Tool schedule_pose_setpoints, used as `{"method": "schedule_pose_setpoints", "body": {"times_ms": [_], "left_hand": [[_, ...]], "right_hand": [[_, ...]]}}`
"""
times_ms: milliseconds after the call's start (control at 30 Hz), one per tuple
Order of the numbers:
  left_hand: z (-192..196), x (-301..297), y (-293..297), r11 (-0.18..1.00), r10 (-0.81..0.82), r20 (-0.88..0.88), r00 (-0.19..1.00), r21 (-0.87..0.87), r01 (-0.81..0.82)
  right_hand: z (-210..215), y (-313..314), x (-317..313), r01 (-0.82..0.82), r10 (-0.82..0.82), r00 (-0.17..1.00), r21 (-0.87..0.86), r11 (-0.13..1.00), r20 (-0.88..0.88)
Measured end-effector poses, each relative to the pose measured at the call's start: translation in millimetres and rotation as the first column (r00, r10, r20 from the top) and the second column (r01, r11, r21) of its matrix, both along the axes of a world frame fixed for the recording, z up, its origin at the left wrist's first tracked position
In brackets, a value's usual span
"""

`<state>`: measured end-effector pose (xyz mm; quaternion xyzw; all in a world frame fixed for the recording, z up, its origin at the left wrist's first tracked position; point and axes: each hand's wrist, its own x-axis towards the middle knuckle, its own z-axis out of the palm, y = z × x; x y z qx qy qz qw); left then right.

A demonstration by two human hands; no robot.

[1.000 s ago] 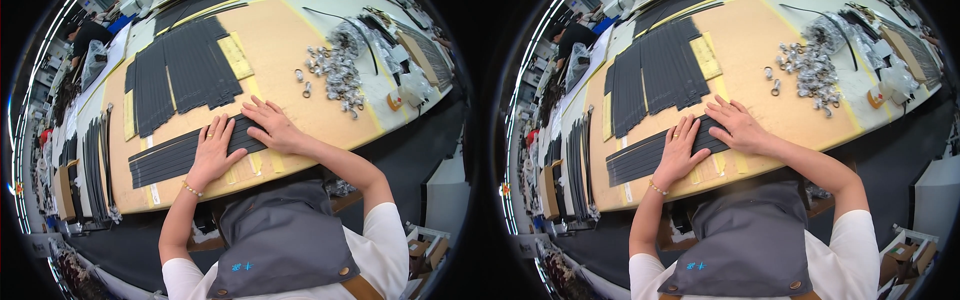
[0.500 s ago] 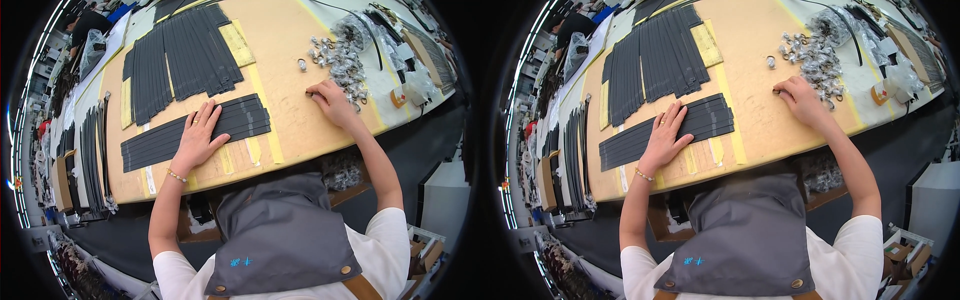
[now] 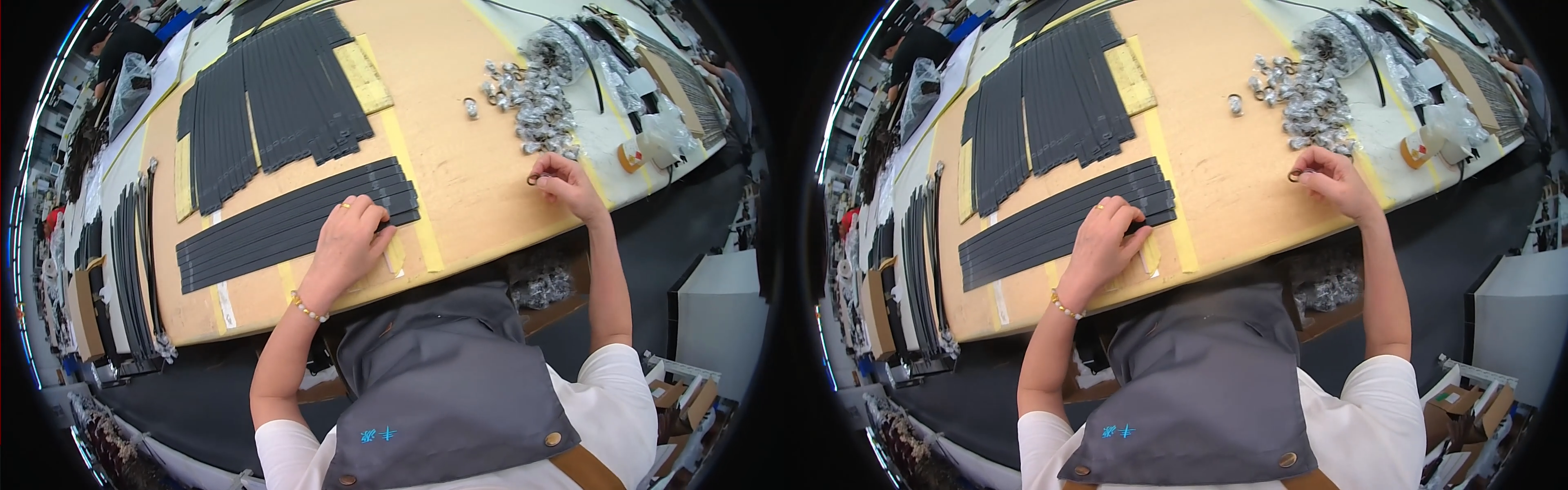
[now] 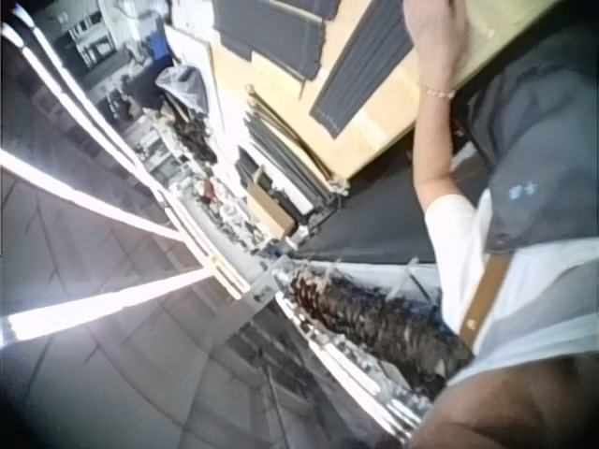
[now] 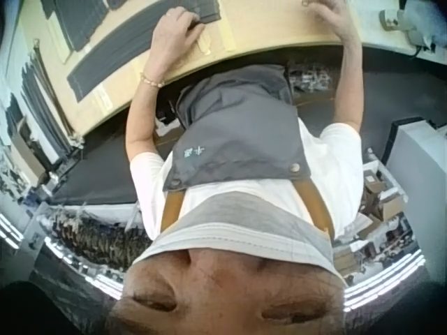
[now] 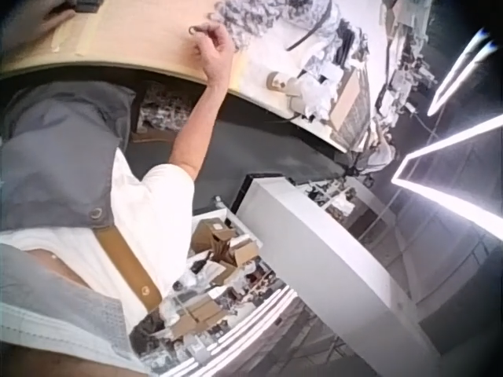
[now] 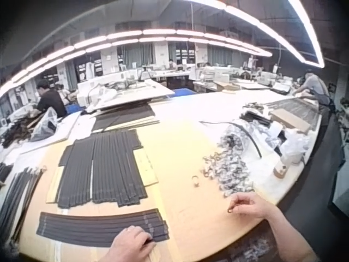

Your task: Assembling leather straps by manually attaching metal rings and buckles.

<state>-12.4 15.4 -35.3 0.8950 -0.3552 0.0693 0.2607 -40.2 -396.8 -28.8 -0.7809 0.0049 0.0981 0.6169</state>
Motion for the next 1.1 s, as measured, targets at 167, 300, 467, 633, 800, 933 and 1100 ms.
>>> {"method": "schedule_pose_setpoints", "body": {"times_ms": [167,300,467,633,800,933,1100], "left_hand": [[-3,9,2,0.993,-0.112,0.188,0.976,0.068,0.101],[-7,12,2,0.992,-0.014,0.254,0.967,-0.12,0.045],[5,2,8,0.909,0.074,-0.269,0.96,-0.377,-0.176],[13,-13,0,0.772,-0.06,-0.402,0.914,-0.598,-0.213],[21,-17,3,0.837,-0.146,-0.467,0.872,-0.528,-0.143],[26,-22,2,0.843,-0.157,-0.518,0.841,-0.514,-0.159],[21,-28,2,0.772,-0.213,-0.502,0.838,-0.612,-0.171]], "right_hand": [[5,-41,8,-0.013,0.004,0.993,-0.079,0.997,-0.114],[-20,-20,41,0.032,-0.029,0.998,-0.043,0.999,0.051],[-18,50,54,0.023,-0.041,0.994,0.177,0.984,0.098],[-6,140,15,-0.125,0.172,0.985,0.717,0.686,0.007],[-11,167,5,-0.128,0.229,0.973,0.819,0.559,-0.005],[-16,176,-3,-0.102,0.273,0.961,0.868,0.487,-0.04],[-21,184,-11,0.046,0.354,0.921,0.949,0.312,-0.161]]}}
